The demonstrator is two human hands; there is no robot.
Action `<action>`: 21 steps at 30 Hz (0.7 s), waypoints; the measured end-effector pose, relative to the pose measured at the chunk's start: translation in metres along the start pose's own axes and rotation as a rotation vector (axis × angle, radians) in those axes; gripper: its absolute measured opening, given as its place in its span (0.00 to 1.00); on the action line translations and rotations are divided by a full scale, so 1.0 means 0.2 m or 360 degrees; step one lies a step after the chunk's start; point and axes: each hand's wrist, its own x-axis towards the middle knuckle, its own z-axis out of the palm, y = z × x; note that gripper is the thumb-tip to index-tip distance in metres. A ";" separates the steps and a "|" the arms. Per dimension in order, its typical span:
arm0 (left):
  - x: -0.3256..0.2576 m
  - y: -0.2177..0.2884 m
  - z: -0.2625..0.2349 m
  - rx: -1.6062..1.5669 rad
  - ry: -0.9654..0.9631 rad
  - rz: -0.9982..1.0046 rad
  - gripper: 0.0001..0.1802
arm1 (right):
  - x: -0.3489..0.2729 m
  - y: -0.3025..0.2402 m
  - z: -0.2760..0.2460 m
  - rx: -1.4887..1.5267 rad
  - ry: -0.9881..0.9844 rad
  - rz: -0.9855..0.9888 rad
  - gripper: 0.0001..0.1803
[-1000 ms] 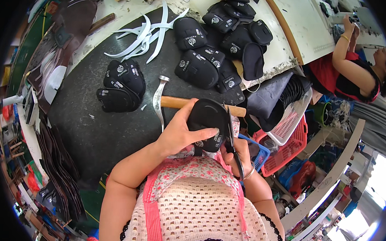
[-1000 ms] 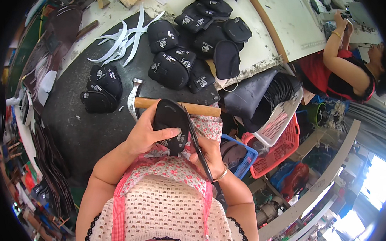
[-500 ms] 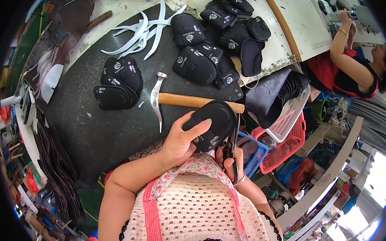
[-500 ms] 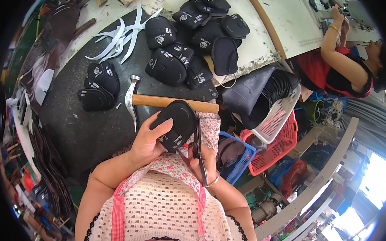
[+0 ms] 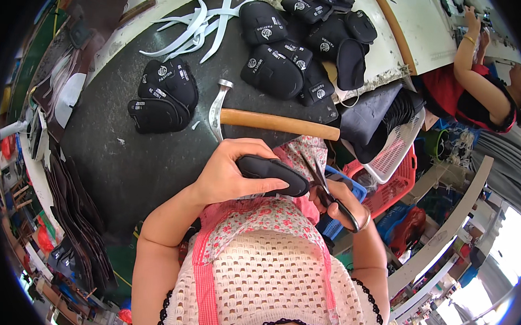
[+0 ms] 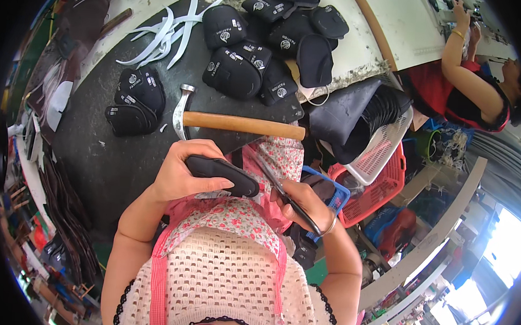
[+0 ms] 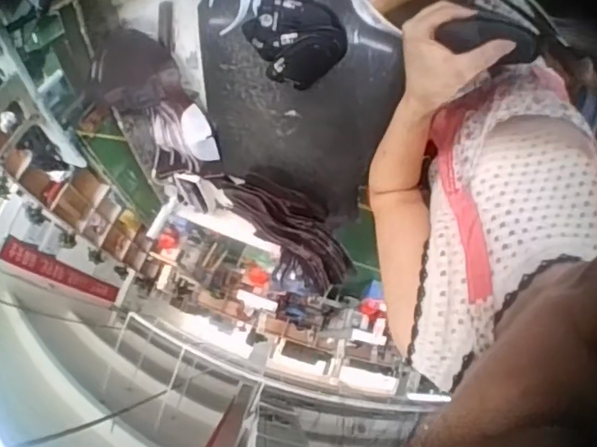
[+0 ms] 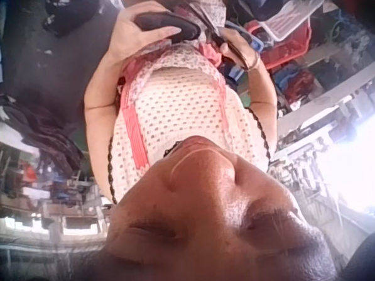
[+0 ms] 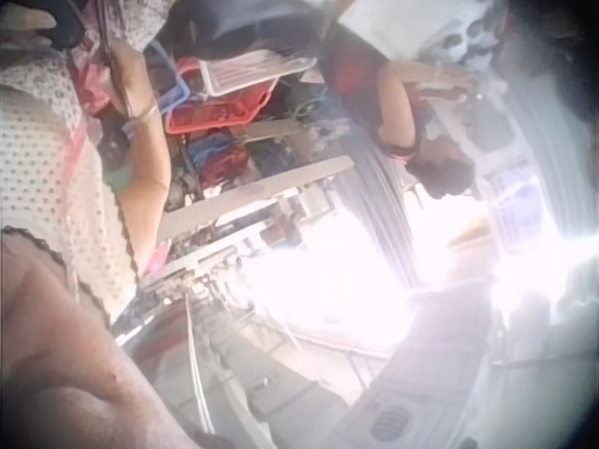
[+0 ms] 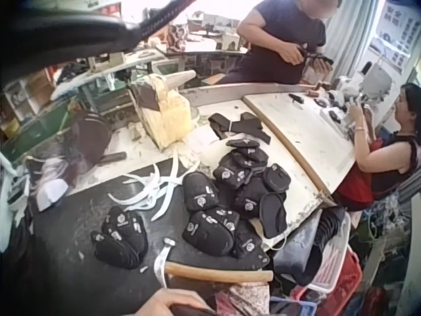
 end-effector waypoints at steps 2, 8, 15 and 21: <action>0.00 0.01 0.00 -0.0051 -0.0029 -0.0051 0.14 | 0.04 -0.02 -0.03 -0.0040 -0.0106 -0.0020 0.36; -0.01 0.00 -0.01 -0.0107 -0.0019 -0.0150 0.12 | 0.12 -0.08 -0.05 -0.0139 -0.0379 -0.0047 0.34; 0.00 0.00 -0.02 -0.0099 -0.0003 -0.0218 0.12 | 0.12 -0.07 -0.05 -0.0274 -0.0309 -0.0081 0.31; 0.02 0.01 -0.03 -0.0074 -0.0006 -0.0272 0.13 | 0.07 -0.10 -0.06 -0.0303 -0.0265 0.0056 0.27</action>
